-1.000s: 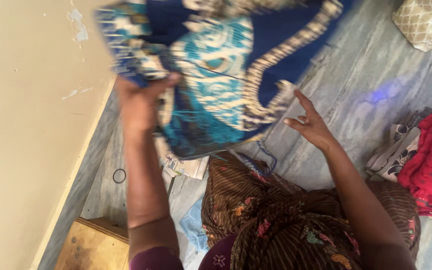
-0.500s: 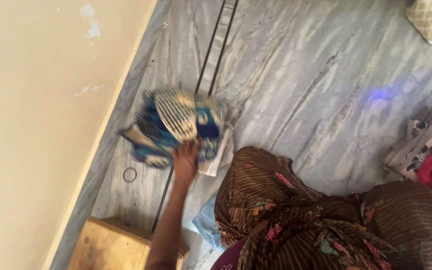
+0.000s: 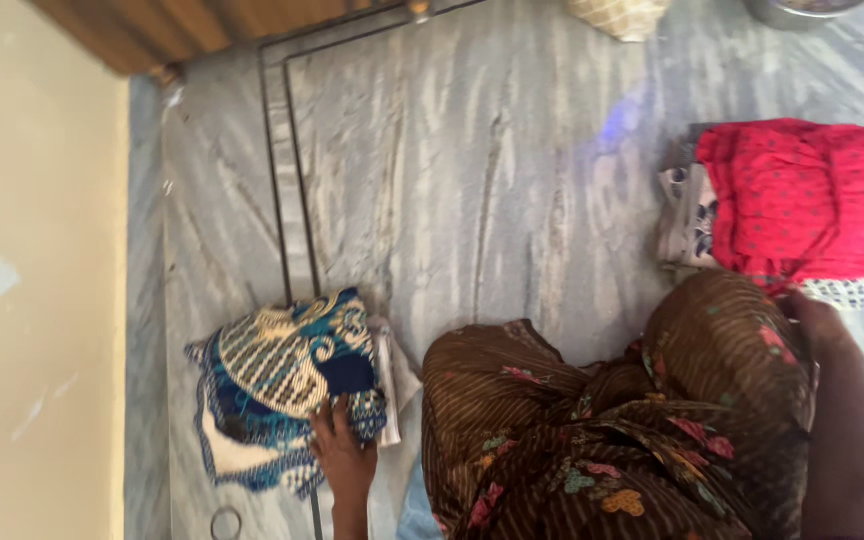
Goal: The person sits on the floor and folds several pieces of clothing by hand, including a red top, a blue patterned cloth, and a light-colored floral cloth. The person smooths and folds each item into neat stacks on the floor.
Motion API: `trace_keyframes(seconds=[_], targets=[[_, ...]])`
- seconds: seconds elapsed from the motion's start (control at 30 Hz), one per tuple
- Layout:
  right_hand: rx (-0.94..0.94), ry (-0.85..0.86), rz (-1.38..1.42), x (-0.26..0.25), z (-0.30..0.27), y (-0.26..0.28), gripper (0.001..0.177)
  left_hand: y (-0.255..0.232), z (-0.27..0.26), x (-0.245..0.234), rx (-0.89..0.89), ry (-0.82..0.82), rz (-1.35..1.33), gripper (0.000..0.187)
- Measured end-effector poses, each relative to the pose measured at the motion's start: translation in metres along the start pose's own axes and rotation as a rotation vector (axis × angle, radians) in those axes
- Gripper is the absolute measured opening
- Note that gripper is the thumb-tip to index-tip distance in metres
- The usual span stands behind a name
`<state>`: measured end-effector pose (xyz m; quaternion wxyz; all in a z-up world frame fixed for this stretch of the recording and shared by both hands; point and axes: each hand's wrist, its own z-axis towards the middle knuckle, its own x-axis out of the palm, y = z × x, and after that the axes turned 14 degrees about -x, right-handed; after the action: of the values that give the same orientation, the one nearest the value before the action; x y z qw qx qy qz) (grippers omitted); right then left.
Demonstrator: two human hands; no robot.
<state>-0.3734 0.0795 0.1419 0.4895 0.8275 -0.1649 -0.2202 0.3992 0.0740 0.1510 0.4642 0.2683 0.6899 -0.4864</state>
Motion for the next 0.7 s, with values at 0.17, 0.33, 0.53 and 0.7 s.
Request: trace_keyframes(seconds=[0.17,0.33,0.53,0.7], targets=[[0.286,0.019,-0.159,-0.001,-0.012,-0.025,0.064,0.013,0.005,0.005,-0.014,0.026,0.028,0.1],[0.309,0.03,0.17,0.02,-0.061,-0.017,0.05,0.041,0.03,0.018,0.047,0.109,-0.037,0.103],[0.441,0.061,-0.036,0.012,-0.079,-0.008,0.05,0.054,0.067,0.01,0.12,0.291,0.035,0.111],[0.067,-0.05,-0.838,-0.027,-0.045,0.006,0.047,0.007,0.088,-0.003,-0.162,0.346,0.63,0.096]])
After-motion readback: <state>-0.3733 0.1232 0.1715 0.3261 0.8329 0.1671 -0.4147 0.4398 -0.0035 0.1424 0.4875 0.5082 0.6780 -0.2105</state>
